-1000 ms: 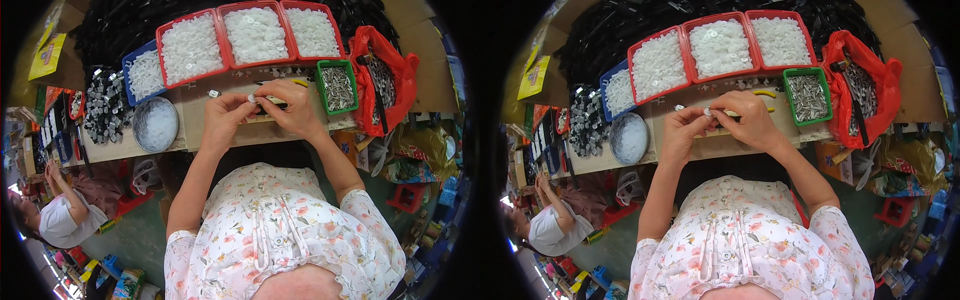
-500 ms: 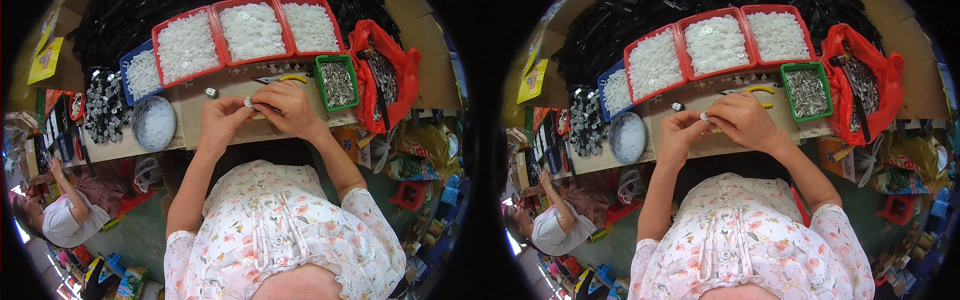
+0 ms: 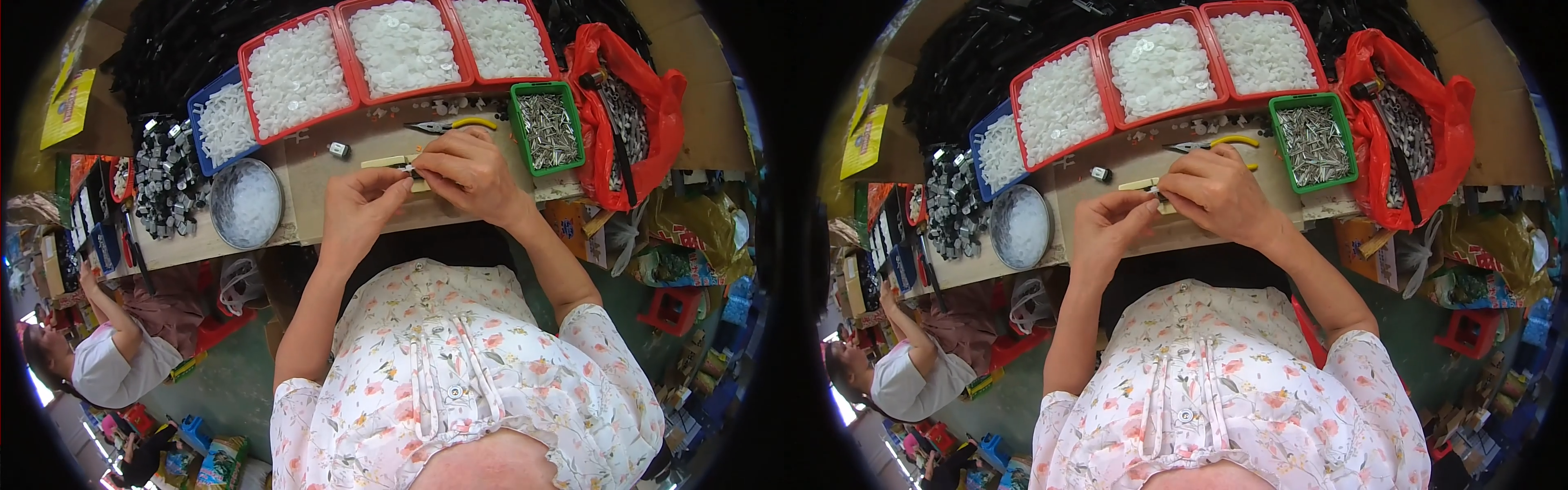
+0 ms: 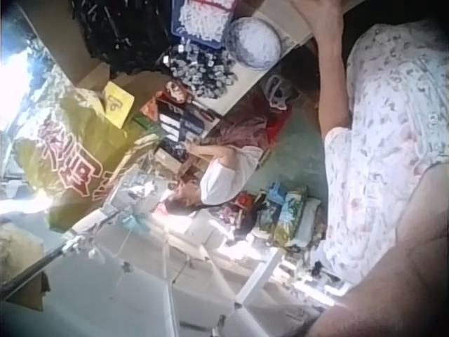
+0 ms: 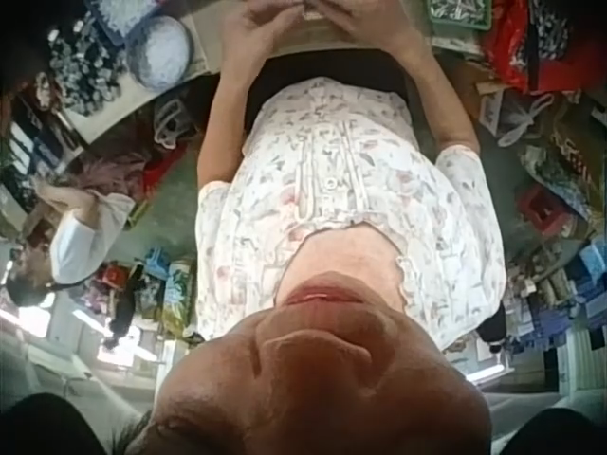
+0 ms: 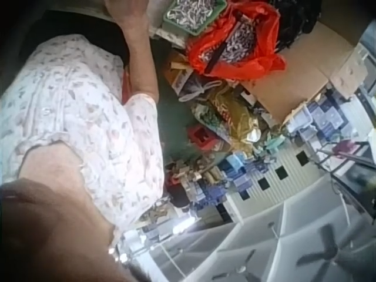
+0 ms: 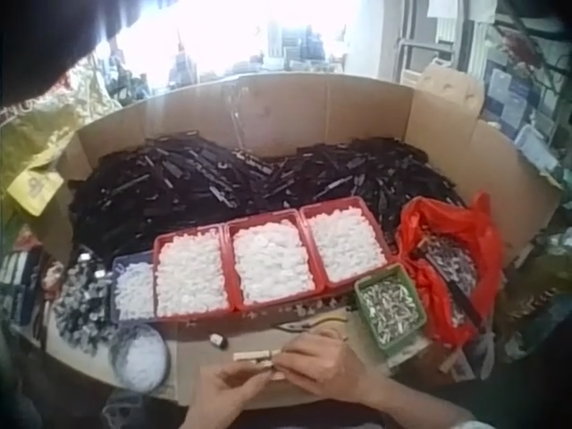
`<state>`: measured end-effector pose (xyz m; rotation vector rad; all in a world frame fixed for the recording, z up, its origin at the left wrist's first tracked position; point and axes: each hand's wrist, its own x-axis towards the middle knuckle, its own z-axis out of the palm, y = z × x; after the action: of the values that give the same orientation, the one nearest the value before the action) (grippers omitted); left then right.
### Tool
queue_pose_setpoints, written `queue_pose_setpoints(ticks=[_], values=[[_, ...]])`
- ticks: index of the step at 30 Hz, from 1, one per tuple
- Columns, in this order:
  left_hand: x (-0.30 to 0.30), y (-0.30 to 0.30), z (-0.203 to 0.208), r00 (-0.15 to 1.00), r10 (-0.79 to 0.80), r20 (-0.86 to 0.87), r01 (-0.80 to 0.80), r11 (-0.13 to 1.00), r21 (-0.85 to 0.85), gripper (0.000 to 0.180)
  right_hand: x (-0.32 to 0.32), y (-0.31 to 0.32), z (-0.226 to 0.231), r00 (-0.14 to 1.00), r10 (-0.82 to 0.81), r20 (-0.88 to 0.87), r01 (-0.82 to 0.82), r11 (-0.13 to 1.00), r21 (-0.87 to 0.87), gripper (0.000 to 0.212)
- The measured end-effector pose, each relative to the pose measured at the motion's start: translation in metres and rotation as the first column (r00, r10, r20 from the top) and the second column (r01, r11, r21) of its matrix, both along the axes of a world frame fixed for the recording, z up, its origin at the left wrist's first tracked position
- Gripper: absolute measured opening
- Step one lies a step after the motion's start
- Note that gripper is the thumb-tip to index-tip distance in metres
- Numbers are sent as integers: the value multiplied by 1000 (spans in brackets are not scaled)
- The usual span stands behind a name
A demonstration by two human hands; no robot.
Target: Assembling small mechanical components by inserting plastic parts and metal springs into a black housing.
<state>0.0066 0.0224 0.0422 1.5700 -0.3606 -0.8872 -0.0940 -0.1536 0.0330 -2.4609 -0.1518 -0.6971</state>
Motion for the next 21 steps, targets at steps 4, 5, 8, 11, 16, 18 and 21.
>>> queue_pose_setpoints(ticks=[4,5,8,11,16,18,21], values=[[2,13,0,925,-42,379,-34,981,191,15,-3,0,-6,992,-18,-122,6,995,-98,14],[2,14,-5,802,-28,596,-63,989,131,15,-3,2,-8,992,-14,-126,1,995,-101,14],[1,15,-14,547,-17,837,-66,996,63,14,0,6,-10,983,-34,-179,5,987,-164,11],[-4,14,-23,401,-58,914,-35,996,79,15,4,9,-10,978,-41,-204,-7,974,-228,11],[-7,11,-44,211,-56,976,26,998,51,23,7,13,-2,952,-59,-300,-28,960,-280,14],[-7,10,-48,78,-59,995,72,996,54,27,7,14,-2,949,-64,-308,-30,956,-291,14],[-5,11,-51,-11,-88,996,92,992,89,27,7,18,0,946,-73,-315,-25,955,-296,15]])
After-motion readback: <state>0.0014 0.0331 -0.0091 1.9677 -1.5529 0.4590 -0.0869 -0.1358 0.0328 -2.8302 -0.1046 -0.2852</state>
